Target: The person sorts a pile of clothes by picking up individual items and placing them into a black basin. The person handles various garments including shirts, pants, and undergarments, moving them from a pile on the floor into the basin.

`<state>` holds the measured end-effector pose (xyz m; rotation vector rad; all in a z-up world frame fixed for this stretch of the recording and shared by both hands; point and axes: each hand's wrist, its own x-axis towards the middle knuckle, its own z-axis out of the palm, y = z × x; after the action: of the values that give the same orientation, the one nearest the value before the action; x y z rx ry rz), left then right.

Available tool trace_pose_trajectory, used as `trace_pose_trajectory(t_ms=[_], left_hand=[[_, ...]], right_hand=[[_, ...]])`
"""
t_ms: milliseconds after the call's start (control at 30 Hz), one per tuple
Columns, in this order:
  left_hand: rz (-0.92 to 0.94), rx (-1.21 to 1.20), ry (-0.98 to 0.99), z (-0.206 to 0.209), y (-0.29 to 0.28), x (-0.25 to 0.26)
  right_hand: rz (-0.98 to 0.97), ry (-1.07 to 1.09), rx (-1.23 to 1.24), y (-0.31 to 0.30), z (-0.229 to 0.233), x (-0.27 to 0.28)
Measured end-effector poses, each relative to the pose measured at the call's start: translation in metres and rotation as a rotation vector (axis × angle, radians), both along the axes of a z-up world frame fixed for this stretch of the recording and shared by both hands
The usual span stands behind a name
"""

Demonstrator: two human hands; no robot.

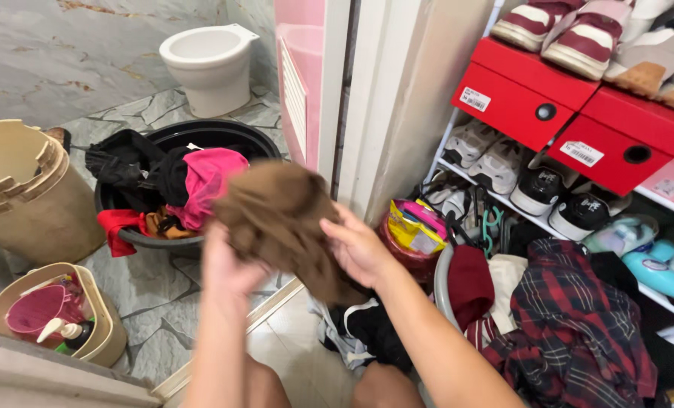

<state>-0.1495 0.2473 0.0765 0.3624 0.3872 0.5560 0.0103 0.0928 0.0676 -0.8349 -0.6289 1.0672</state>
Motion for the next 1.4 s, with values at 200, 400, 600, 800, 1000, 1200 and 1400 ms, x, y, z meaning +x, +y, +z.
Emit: trace_pose_trajectory(t_ms=[200, 400, 600, 800, 1000, 1200, 1400], left_hand=[[0.335, 0.019, 0.174, 0.033, 0.128, 0.014], [-0.01, 0.339, 0.282, -0.058, 0.065, 0.113], [-0.373, 0.933, 0.426, -0.119, -0.148, 0.203], [-0.537, 1.756, 0.382, -0.122, -0.272, 0.204], [-0.983, 2.229, 0.557, -0.099, -0.275, 0.186], [-1.162, 2.393, 0.689, -0.096, -0.285, 0.187], [-1.237, 2.23, 0.634, -0.086, -0.277, 0.195]], right_hand=[[-0.284, -0.333, -0.051, -0.046, 0.032, 0.063], [-0.98, -1.161, -0.641, -0.173, 0.042, 0.113], [-0.399, -0.927, -2.037, -0.292, 0.005, 0.088], [-0.927, -0.957, -1.68, -0.392, -0.111, 0.126], [-1.115, -0.827, -0.652, -0.512, -0.178, 0.175], [-1.238, -0.176, -0.227, -0.564, -0.198, 0.143], [-1.284, -0.399, -0.333, -0.565, -0.101, 0.125]])
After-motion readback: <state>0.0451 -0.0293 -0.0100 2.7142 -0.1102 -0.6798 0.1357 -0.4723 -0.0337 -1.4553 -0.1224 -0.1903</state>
